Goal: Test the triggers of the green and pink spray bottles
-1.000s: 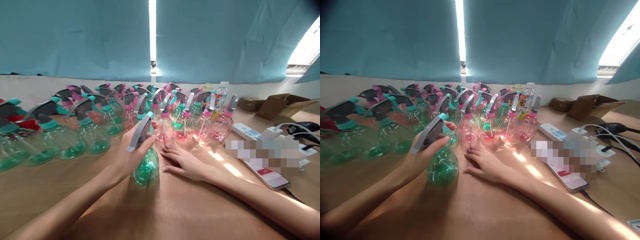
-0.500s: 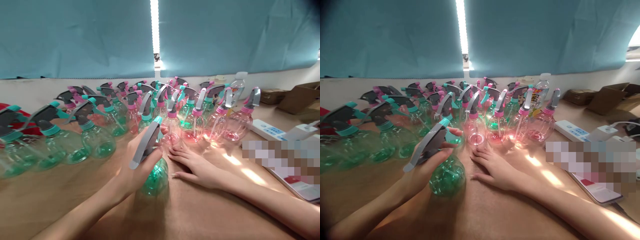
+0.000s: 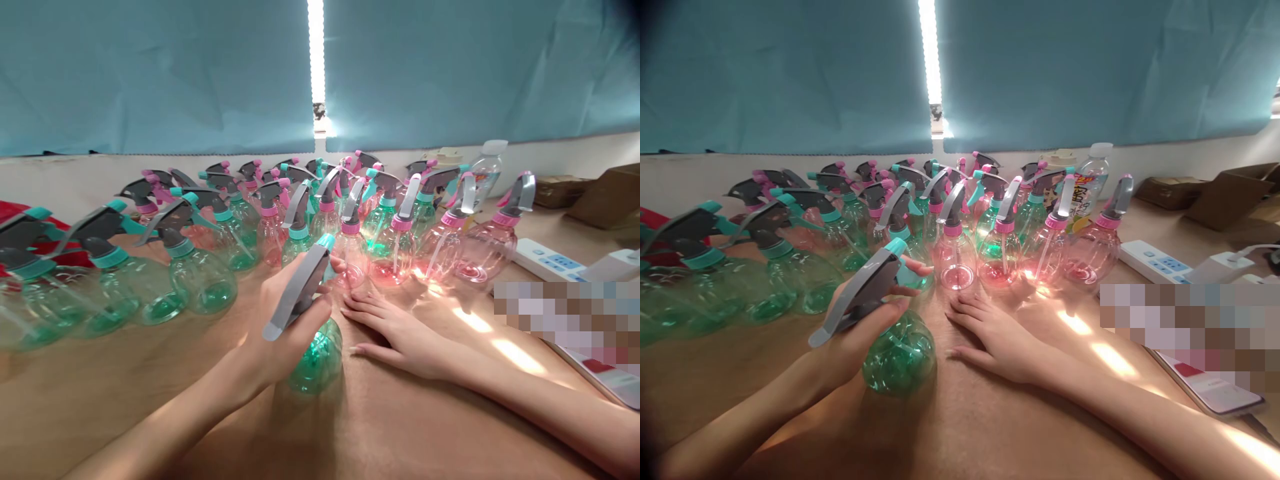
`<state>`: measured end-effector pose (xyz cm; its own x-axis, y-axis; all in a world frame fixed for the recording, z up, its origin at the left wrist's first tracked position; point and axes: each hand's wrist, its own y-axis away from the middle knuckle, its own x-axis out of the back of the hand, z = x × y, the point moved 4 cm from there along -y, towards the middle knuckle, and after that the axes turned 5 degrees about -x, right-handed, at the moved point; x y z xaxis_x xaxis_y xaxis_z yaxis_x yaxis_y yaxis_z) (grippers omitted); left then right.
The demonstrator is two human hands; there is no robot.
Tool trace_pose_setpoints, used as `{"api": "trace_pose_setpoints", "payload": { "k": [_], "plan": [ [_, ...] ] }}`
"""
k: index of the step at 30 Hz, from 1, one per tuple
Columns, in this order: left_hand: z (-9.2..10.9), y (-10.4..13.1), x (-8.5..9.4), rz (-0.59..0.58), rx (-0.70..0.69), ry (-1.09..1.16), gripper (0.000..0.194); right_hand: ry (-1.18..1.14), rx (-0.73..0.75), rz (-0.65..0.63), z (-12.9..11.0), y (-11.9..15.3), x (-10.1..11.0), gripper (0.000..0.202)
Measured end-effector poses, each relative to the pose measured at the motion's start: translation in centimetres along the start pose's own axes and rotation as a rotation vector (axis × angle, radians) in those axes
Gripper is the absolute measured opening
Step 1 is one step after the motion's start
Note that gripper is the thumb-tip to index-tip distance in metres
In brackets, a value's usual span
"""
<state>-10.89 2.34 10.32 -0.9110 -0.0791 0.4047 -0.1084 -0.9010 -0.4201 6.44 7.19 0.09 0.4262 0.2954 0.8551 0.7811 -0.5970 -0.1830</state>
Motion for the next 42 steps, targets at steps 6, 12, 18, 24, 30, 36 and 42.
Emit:
{"api": "trace_pose_setpoints", "payload": {
  "k": [6, 12, 18, 24, 30, 36, 42],
  "plan": [
    [0.2, 0.08, 0.47, -0.001, -0.011, -0.077, 0.013, 0.008, -0.005, -0.021, 0.0, -0.01, -0.08, 0.063],
    [0.31, 0.19, 0.6, 0.009, -0.004, -0.057, 0.008, -0.012, -0.007, -0.003, 0.12, 0.09, -0.09, 0.06],
    [0.12, 0.1, 0.44, -0.01, -0.003, -0.042, 0.014, -0.006, -0.002, 0.006, 0.2, 0.13, -0.15, 0.059],
    [0.17, 0.31, 0.1, 0.01, -0.004, -0.011, 0.03, 0.019, 0.013, 0.006, 0.18, 0.15, -0.1, 0.058],
    [0.34, 0.51, -0.05, 0.012, 0.001, 0.014, 0.031, 0.04, 0.015, -0.007, 0.16, 0.15, -0.12, 0.057],
    [0.49, 0.33, 0.14, 0.002, -0.029, -0.018, 0.02, 0.04, 0.018, -0.005, 0.07, 0.14, -0.05, 0.058],
    [0.33, 0.35, 0.05, 0.0, -0.031, 0.013, 0.024, 0.011, 0.013, 0.013, 0.16, 0.11, -0.04, 0.058]
  ]
}}
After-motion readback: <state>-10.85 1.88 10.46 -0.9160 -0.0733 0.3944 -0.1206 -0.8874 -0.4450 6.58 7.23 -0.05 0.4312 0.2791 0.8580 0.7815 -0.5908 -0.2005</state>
